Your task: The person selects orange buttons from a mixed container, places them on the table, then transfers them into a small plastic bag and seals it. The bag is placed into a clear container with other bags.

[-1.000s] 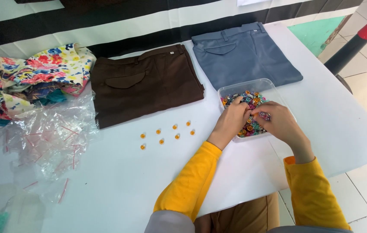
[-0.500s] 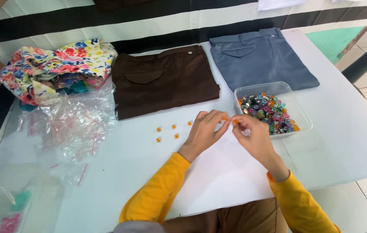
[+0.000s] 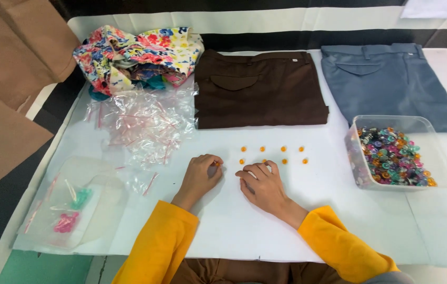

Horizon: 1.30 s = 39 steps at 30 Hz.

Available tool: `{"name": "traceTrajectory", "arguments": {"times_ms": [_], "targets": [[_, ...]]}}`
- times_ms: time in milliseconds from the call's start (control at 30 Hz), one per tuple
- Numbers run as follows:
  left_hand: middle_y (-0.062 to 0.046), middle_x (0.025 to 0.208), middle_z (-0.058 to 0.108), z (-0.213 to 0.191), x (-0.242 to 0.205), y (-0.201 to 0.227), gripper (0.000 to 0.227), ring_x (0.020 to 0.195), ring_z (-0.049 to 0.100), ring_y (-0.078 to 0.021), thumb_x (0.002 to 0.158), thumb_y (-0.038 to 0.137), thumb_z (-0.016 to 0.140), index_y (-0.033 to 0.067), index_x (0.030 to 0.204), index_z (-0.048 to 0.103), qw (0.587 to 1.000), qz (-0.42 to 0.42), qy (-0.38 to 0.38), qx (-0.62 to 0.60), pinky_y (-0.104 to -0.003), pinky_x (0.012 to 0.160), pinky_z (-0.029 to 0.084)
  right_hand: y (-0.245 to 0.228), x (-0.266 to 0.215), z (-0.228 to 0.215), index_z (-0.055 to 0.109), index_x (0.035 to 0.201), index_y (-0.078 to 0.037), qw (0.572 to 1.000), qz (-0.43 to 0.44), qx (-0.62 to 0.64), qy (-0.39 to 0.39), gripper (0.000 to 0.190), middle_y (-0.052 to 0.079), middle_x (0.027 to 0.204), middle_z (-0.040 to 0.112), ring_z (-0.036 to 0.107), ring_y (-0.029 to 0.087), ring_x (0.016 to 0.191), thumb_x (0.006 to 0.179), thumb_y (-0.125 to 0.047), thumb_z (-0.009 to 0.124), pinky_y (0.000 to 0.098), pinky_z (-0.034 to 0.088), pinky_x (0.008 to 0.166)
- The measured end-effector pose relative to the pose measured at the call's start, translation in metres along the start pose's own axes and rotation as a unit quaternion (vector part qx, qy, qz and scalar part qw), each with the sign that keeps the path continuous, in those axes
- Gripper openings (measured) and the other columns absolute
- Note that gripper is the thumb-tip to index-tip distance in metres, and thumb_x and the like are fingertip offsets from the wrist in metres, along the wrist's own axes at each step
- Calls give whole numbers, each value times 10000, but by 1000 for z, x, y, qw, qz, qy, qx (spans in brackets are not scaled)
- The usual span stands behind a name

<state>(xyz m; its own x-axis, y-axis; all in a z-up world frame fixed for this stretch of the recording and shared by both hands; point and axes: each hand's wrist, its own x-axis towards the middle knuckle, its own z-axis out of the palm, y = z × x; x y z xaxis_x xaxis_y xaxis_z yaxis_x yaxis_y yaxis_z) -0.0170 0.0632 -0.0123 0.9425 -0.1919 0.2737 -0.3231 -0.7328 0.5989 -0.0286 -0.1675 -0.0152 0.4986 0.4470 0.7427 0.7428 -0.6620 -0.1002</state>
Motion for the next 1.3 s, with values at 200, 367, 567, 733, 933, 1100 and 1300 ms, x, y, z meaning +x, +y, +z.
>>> {"name": "traceTrajectory", "arguments": {"times_ms": [200,367,567,733,933,1100,1300], "targets": [[-10,953,728,-6,12,7,85,984,692,-203,885,224,769,165,942,745,1000,17,-12,14,-369,966,449,-9,32,34,734,958,-184,999,-14,-24,46,104,-16,879,701,643,163,911,861,-172,699,462,362,1012],[-51,935,714,-10,11,6,142,994,670,-224,909,244,756,137,1001,754,999,4,-21,-35,-372,960,435,4,52,45,735,1023,-216,998,46,-37,38,134,-45,835,718,663,132,897,894,-197,703,458,315,1042],[-70,947,739,0,14,1,194,1013,679,-230,925,269,722,124,1053,717,998,8,-36,-44,-389,994,423,21,54,63,755,1004,-211,995,82,-56,-28,94,-21,776,750,699,137,915,931,-224,697,514,268,1067],[-43,939,744,8,13,-5,132,1039,682,-209,936,263,702,170,1030,697,999,-7,-30,-41,-390,1018,423,24,50,71,781,966,-214,992,80,-69,-73,86,-5,842,778,691,158,972,943,-219,698,572,243,1077],[-23,950,757,8,12,-3,121,1055,677,-190,948,263,689,182,1037,709,998,10,-38,-39,-378,1020,409,29,48,73,776,991,-207,991,80,-75,-80,100,-4,820,761,682,172,939,957,-234,685,589,232,1067],[-47,955,767,6,12,-1,130,1058,682,-205,950,268,695,168,1033,702,998,17,-50,-40,-390,1026,408,34,45,80,772,993,-223,993,89,-53,-62,92,-8,788,754,688,168,923,975,-258,688,572,242,1076],[-38,965,773,-1,11,5,126,1049,690,-190,964,270,680,171,1037,704,998,25,-50,-39,-382,1012,417,27,54,56,752,1044,-229,993,91,-60,-47,109,-38,833,746,657,144,938,957,-269,701,539,235,1071]]}}
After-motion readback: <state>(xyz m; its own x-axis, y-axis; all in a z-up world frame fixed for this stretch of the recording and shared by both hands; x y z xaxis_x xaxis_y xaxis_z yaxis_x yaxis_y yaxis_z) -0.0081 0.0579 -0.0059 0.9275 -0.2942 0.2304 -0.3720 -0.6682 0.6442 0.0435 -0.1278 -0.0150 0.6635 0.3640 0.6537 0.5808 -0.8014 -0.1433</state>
